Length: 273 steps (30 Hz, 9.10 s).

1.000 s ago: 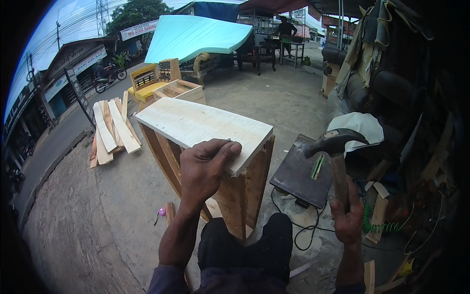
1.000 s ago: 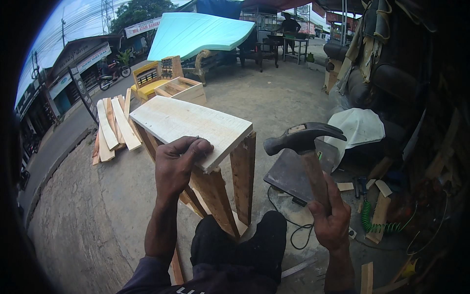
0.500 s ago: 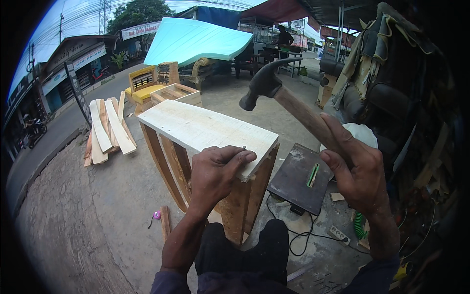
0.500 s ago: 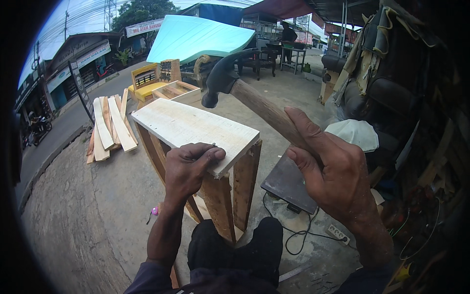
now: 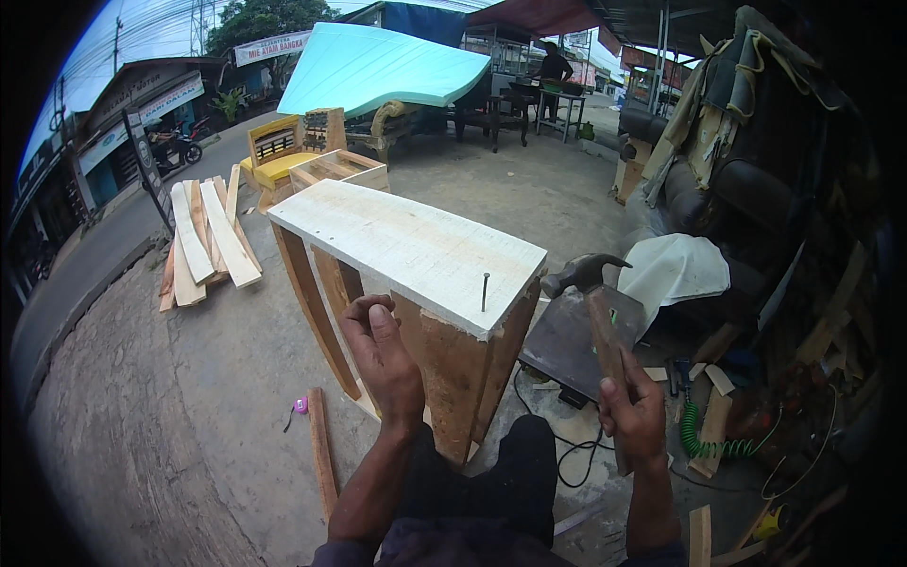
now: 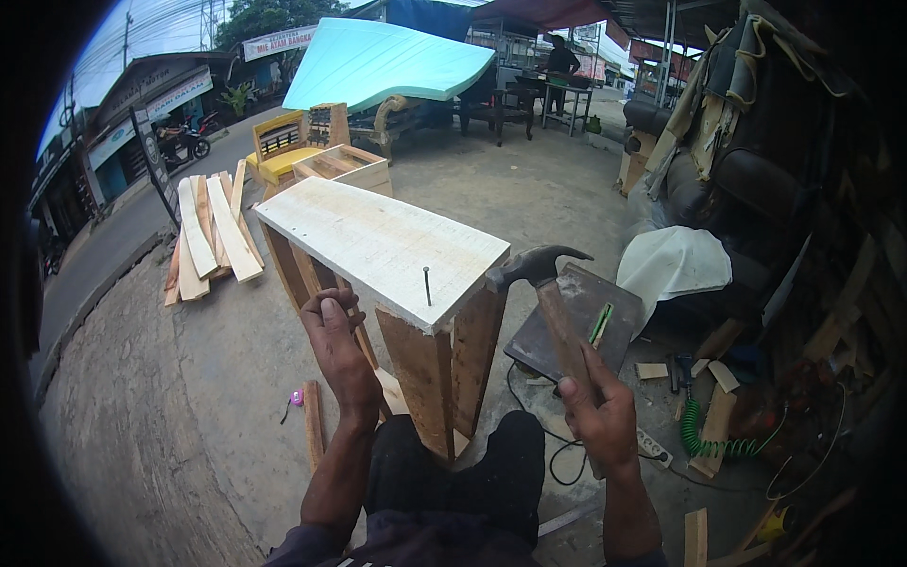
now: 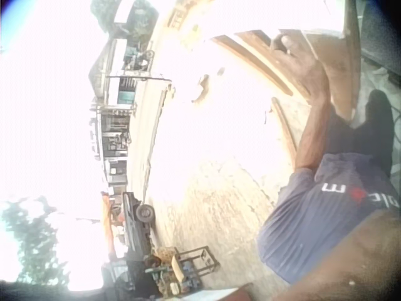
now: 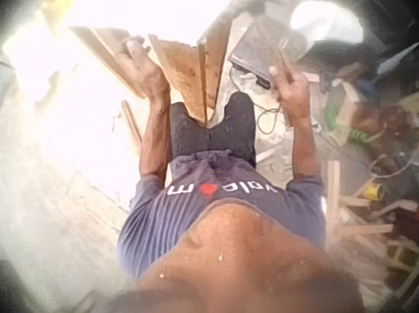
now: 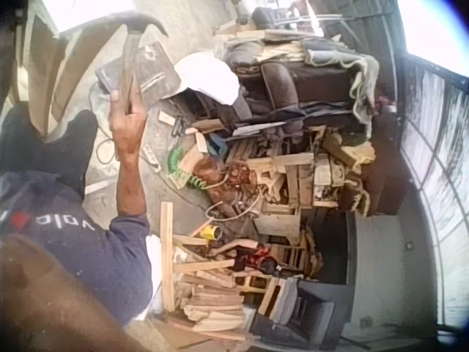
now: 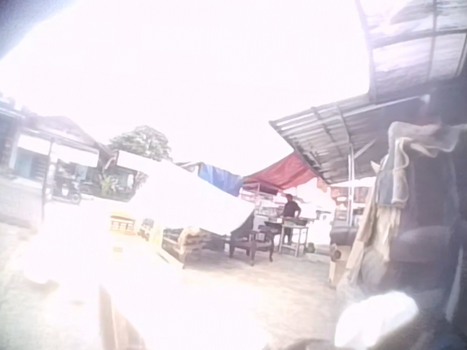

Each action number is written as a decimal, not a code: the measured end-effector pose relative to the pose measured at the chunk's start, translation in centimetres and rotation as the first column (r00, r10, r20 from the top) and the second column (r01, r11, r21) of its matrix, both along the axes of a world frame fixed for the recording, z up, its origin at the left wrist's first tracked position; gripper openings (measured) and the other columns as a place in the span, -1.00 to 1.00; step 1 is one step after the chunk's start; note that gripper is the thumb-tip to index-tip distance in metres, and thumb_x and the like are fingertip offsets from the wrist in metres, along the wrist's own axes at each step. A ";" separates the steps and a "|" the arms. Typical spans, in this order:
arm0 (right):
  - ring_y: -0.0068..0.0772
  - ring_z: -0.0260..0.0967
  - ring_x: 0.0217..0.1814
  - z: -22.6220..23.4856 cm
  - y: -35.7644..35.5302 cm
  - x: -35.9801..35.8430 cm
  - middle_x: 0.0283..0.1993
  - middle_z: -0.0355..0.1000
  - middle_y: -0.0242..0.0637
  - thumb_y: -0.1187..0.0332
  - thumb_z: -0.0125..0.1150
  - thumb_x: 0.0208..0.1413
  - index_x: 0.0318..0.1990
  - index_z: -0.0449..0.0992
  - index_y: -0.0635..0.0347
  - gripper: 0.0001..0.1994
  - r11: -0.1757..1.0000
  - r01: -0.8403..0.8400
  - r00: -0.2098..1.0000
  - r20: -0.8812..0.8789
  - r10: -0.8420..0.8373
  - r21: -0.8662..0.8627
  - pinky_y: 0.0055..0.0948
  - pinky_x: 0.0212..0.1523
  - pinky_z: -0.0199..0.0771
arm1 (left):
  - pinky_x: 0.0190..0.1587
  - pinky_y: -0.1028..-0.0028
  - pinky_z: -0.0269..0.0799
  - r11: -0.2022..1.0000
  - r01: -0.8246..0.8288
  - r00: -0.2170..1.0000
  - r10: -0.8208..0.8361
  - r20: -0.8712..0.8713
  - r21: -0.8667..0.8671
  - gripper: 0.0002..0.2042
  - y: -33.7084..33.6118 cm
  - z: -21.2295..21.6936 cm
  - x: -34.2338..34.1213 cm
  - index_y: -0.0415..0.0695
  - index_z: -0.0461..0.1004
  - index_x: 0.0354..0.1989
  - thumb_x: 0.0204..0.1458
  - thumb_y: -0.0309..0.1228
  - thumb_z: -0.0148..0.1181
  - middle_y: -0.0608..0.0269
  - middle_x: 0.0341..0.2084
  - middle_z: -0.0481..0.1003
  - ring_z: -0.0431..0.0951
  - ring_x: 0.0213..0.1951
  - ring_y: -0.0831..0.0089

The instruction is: The person assembles a wooden frame by placing a white board onto a slatted wooden structure and securing it with nails using a hammer. The person repeatedly positions the board, hammers nails, and adjusts the frame while sitting on the floor.

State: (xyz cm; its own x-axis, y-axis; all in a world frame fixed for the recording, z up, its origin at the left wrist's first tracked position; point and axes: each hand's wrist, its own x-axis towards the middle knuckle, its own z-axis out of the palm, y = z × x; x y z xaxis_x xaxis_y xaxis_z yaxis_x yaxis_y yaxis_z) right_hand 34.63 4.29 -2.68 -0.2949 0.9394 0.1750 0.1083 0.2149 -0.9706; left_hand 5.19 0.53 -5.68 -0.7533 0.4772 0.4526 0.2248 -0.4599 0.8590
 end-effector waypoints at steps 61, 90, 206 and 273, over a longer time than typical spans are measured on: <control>-0.23 0.68 -0.10 16.5 -1.5 -0.9 -0.17 0.61 0.11 0.29 0.36 0.23 0.26 0.48 0.27 -0.52 0.644 -0.461 0.555 0.765 -0.327 0.610 -0.20 -0.05 0.59 | 0.41 0.25 0.13 0.939 0.313 0.943 -0.325 -0.076 -0.142 -0.16 3.8 -3.5 -0.4 -0.40 0.13 0.43 0.41 0.20 -0.60 -0.23 0.27 0.34 0.33 0.34 0.09; -0.54 0.20 -0.65 -11.2 -5.5 -9.9 -0.45 0.27 -0.30 0.16 0.05 0.41 0.07 0.13 0.25 -0.63 0.936 0.277 0.574 -0.819 0.020 0.217 -0.47 -0.63 0.38 | 0.39 0.27 0.15 0.918 0.311 0.946 -0.324 -0.013 -0.245 -0.11 3.8 -6.2 -1.9 -0.39 0.13 0.40 0.37 0.27 -0.65 -0.19 0.24 0.33 0.31 0.31 0.14; 0.17 0.56 -0.01 -50.6 -26.2 20.5 -0.15 0.55 0.01 0.12 0.14 0.27 -0.09 0.58 0.18 -0.69 0.217 0.950 0.293 0.880 -0.373 -0.224 0.07 0.02 0.55 | 0.39 -0.02 0.34 0.998 0.059 0.954 -0.049 0.296 -0.025 -0.40 9.9 4.8 6.5 -0.24 0.21 0.43 0.36 -0.07 -0.17 -0.15 0.33 0.32 0.42 0.29 -0.03; -0.13 0.66 -0.25 12.7 3.0 -2.1 -0.24 0.62 0.07 0.34 0.25 0.30 0.47 0.30 0.01 -0.42 0.661 -0.337 0.795 0.579 -0.182 0.670 -0.17 -0.17 0.63 | -0.12 0.39 0.55 0.988 0.148 0.955 -0.153 -0.255 -0.038 -0.81 7.1 5.7 -0.7 -0.28 0.62 -0.21 0.17 -0.39 0.38 0.07 -0.35 0.68 0.68 -0.35 0.36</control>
